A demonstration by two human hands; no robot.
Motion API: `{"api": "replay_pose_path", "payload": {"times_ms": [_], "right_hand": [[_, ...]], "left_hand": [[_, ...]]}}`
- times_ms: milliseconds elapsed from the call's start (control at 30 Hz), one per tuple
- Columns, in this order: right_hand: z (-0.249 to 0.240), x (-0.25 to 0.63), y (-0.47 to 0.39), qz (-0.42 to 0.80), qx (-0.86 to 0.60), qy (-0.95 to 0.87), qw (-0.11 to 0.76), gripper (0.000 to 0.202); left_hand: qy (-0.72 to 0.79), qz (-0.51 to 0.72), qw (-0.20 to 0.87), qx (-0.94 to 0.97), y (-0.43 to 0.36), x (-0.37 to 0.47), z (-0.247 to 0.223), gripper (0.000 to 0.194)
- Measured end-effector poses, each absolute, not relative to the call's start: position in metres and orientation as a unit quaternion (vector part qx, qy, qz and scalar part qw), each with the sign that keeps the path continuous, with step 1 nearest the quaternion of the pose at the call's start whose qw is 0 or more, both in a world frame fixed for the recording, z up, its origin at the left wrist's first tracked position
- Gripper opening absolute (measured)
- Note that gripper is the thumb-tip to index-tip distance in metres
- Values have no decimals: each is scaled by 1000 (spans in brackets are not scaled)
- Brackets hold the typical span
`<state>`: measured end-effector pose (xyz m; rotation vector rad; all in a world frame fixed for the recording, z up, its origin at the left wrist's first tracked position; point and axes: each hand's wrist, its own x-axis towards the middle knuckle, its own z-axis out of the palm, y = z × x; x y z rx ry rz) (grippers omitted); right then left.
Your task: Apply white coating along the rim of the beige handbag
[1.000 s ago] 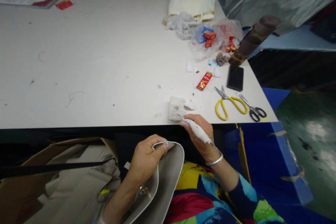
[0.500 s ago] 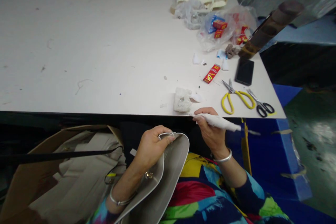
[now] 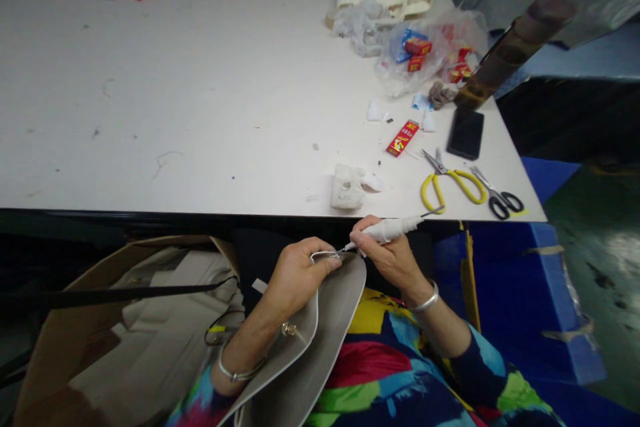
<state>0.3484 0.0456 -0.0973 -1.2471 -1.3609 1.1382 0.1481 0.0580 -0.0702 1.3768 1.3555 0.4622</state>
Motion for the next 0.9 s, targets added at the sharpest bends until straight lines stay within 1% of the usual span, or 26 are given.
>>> {"api": "replay_pose_path", "payload": {"times_ms": [100, 200, 367, 533, 633, 700, 767, 833, 900], "right_hand": [[-90, 350, 48, 441, -504, -593, 447, 25], [-83, 351, 52, 440, -498, -620, 418, 24], [-81, 351, 62, 481, -479, -635, 368, 29], [-83, 350, 65, 550, -411, -634, 356, 34], [-88, 346, 59, 552, -412, -611, 389, 34], [-96, 342, 54, 532, -454, -564, 440, 34], [-104, 341, 52, 474, -505, -503, 516, 36], [-110, 342, 54, 381, -551, -454, 588, 35], [-113, 345, 58, 305, -581, -436, 616, 32]], "left_hand": [[568, 190, 546, 585, 57, 149, -71, 17], [556, 196, 548, 593, 55, 150, -74, 18], [526, 206, 569, 598, 54, 151, -82, 14], [503, 182, 619, 574, 53, 151, -90, 11], [498, 191, 617, 579, 56, 150, -90, 12], [510, 197, 602, 582, 57, 149, -88, 14], [528, 195, 589, 580, 58, 148, -87, 14], [545, 197, 581, 572, 59, 146, -87, 15], [564, 207, 571, 559, 59, 144, -88, 17]]}}
